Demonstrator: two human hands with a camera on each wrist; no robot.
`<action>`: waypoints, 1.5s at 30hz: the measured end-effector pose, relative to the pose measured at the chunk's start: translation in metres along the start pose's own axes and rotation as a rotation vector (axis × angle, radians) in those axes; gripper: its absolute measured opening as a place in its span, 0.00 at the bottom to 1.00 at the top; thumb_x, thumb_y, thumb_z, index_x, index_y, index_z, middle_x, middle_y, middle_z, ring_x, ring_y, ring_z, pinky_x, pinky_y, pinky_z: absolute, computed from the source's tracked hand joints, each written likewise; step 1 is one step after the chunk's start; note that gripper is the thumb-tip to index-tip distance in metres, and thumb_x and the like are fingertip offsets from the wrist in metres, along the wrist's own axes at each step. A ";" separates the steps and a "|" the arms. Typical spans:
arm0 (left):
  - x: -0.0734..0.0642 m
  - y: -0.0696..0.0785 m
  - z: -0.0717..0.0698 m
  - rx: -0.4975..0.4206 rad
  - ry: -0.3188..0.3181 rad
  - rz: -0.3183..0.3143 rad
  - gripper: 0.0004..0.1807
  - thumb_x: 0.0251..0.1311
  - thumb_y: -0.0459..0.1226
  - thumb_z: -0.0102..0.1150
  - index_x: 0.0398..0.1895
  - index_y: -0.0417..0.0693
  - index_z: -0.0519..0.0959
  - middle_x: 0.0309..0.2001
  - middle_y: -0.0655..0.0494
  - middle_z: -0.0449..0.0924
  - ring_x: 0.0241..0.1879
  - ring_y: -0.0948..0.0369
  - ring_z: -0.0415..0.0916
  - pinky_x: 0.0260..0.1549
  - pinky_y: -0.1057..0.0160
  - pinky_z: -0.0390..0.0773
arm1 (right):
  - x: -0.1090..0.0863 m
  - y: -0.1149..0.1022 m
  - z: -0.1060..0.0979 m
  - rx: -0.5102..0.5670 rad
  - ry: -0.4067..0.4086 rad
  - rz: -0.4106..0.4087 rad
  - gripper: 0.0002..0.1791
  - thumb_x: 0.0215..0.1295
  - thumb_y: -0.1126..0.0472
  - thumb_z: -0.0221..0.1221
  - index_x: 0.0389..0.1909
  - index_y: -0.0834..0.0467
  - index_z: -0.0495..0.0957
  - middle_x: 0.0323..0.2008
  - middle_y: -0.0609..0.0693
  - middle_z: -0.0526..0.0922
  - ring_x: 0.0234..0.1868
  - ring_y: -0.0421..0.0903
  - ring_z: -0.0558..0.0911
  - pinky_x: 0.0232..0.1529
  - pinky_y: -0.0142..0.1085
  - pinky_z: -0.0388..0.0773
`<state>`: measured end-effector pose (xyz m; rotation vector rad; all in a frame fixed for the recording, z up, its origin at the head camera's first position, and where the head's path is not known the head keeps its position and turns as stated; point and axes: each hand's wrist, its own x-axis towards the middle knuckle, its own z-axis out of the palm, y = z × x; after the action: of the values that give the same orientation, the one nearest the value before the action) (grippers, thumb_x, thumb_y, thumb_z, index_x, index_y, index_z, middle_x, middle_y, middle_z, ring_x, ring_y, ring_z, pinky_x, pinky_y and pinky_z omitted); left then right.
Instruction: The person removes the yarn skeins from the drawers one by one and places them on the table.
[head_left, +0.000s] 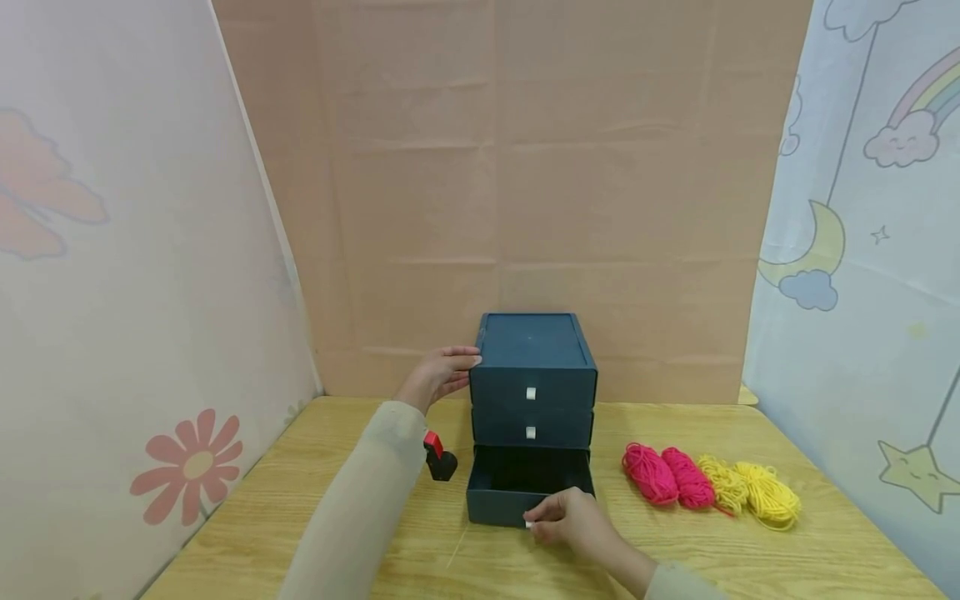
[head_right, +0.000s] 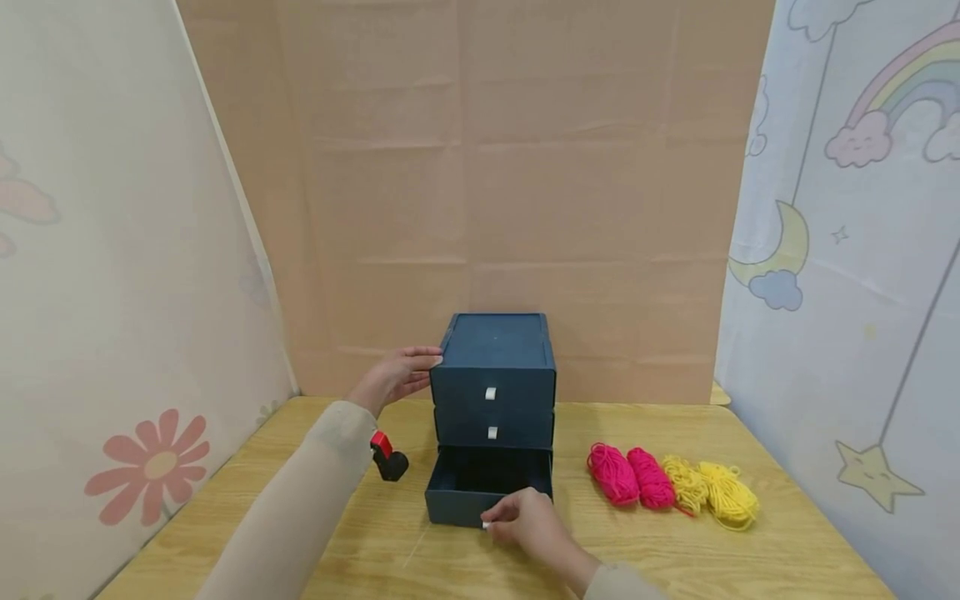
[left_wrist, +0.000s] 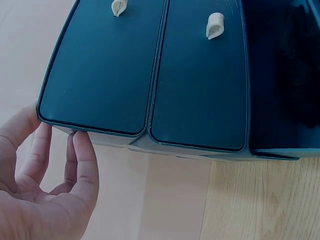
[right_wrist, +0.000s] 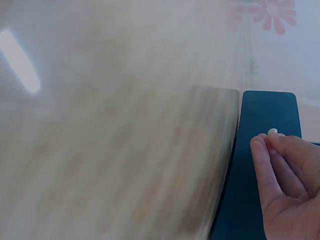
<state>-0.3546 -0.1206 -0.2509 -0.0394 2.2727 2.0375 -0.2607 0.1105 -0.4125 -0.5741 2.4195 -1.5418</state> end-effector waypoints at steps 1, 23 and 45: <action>0.000 0.000 0.000 -0.002 0.002 -0.001 0.14 0.58 0.38 0.61 0.47 0.47 0.79 0.43 0.51 0.78 0.37 0.58 0.76 0.52 0.59 0.73 | -0.002 0.000 0.001 0.001 -0.006 0.002 0.08 0.52 0.64 0.66 0.34 0.60 0.85 0.33 0.51 0.85 0.30 0.41 0.81 0.33 0.34 0.81; 0.002 -0.002 -0.002 0.014 0.000 0.001 0.14 0.57 0.39 0.62 0.46 0.48 0.80 0.43 0.52 0.78 0.38 0.58 0.76 0.50 0.60 0.74 | -0.038 -0.004 0.014 0.047 -0.077 0.090 0.07 0.53 0.64 0.65 0.34 0.59 0.85 0.33 0.52 0.85 0.31 0.43 0.77 0.36 0.36 0.80; 0.002 -0.002 0.000 0.002 0.004 0.002 0.14 0.57 0.38 0.62 0.46 0.48 0.80 0.43 0.52 0.78 0.37 0.58 0.76 0.53 0.58 0.72 | -0.054 -0.004 0.021 0.036 -0.105 0.016 0.08 0.54 0.63 0.64 0.34 0.62 0.85 0.29 0.52 0.85 0.28 0.42 0.80 0.33 0.35 0.80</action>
<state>-0.3568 -0.1210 -0.2528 -0.0409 2.2776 2.0383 -0.2030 0.1154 -0.4196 -0.6114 2.3086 -1.5057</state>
